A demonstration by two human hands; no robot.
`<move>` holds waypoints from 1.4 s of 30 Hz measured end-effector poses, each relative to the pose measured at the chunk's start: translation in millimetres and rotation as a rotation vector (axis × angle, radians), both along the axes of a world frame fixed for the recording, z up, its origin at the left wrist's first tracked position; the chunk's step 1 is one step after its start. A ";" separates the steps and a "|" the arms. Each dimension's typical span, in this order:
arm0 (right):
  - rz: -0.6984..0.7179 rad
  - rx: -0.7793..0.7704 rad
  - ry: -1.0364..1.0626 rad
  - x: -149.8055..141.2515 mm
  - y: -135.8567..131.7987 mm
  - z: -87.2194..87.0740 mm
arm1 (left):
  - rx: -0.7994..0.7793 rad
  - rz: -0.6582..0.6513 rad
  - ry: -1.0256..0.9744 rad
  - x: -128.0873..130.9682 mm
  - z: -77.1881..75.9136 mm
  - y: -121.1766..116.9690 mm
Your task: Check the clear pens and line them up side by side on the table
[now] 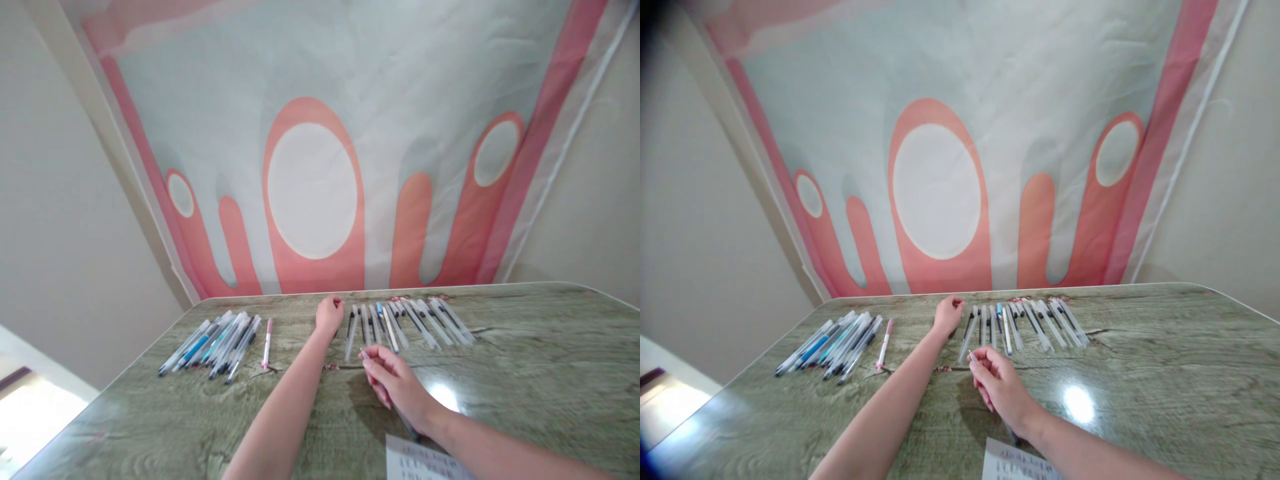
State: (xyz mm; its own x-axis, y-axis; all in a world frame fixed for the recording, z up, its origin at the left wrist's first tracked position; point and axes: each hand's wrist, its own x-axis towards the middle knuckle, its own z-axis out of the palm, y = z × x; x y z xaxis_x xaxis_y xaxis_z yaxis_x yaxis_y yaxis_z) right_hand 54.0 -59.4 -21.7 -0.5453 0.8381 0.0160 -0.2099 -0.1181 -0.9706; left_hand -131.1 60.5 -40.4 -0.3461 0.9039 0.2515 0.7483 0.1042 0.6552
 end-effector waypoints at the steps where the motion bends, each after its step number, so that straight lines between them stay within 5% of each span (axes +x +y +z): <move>1: 0.001 -0.002 0.000 0.0 0.1 0.2 | 0.000 0.000 0.018 0.9 -0.1 -1.2; 11: 0.010 -0.013 0.001 0.2 0.6 -0.4 | 0.025 -0.008 0.150 4.2 -1.2 -7.8; 21: 0.009 -0.020 -0.017 0.6 0.7 -2.2 | 0.062 -0.239 0.090 -14.5 -8.1 -7.6; 34: 0.023 -0.016 -0.018 0.4 1.2 -3.5 | 0.038 -0.204 0.201 -8.1 -9.4 -11.2; 42: 0.016 -0.003 -0.021 -0.7 0.4 -3.1 | -0.100 -0.163 0.161 -2.8 13.2 -17.1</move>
State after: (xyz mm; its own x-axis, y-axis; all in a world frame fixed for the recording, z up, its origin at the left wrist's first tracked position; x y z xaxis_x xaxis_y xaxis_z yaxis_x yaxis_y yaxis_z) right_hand 53.3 -59.0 -24.8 -0.5586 0.8294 0.0025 -0.1880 -0.1236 -0.9744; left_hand -133.9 43.4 -27.2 -0.1567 0.9675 0.1983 0.8542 0.0319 0.5190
